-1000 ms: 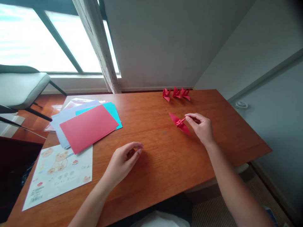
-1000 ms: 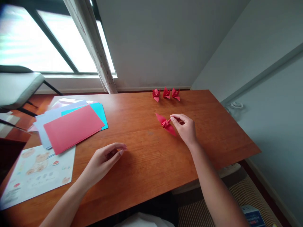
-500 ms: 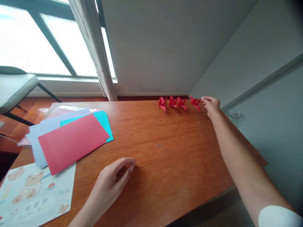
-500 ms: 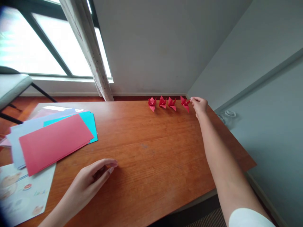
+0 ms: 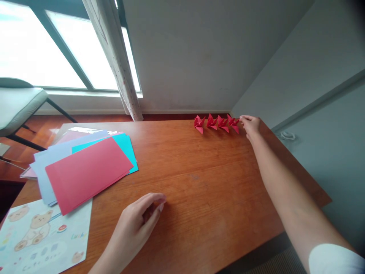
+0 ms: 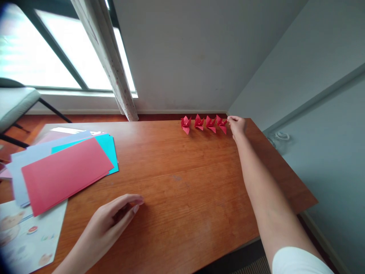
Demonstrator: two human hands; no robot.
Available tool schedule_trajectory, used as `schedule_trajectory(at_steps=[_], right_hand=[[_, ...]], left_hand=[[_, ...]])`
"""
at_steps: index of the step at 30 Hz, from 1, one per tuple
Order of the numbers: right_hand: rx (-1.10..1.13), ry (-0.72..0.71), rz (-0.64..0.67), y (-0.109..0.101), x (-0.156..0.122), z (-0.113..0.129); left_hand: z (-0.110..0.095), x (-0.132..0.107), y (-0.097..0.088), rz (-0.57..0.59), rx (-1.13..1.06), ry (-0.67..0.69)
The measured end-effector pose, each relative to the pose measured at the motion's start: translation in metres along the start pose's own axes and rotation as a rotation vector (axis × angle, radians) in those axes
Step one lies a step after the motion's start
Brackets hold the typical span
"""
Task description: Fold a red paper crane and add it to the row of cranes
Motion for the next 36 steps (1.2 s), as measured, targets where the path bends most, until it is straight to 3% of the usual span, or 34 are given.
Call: schedule_trajectory(at_steps=[8, 17, 36], right_hand=[[-0.044, -0.029, 0.007, 0.005, -0.004, -0.005], [-0.12, -0.078, -0.003, 0.005, -0.005, -0.005], [-0.15, -0.06, -0.051, 0.006, -0.001, -0.018]], left_hand=[[-0.005, 0.003, -0.002, -0.014, 0.005, 0.016], [0.004, 0.002, 0.002, 0.009, 0.024, -0.017], [0.004, 0.002, 0.001, 0.005, 0.01, -0.019]])
Point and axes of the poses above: each hand's wrist, its own x-axis towards the middle knuckle, its own y-axis out of the palm, z = x × y, the point moved 10 cm from there along x, towards the middle knuckle, and after that the axes turned 1 degree about -y, right-handed, at the moved point
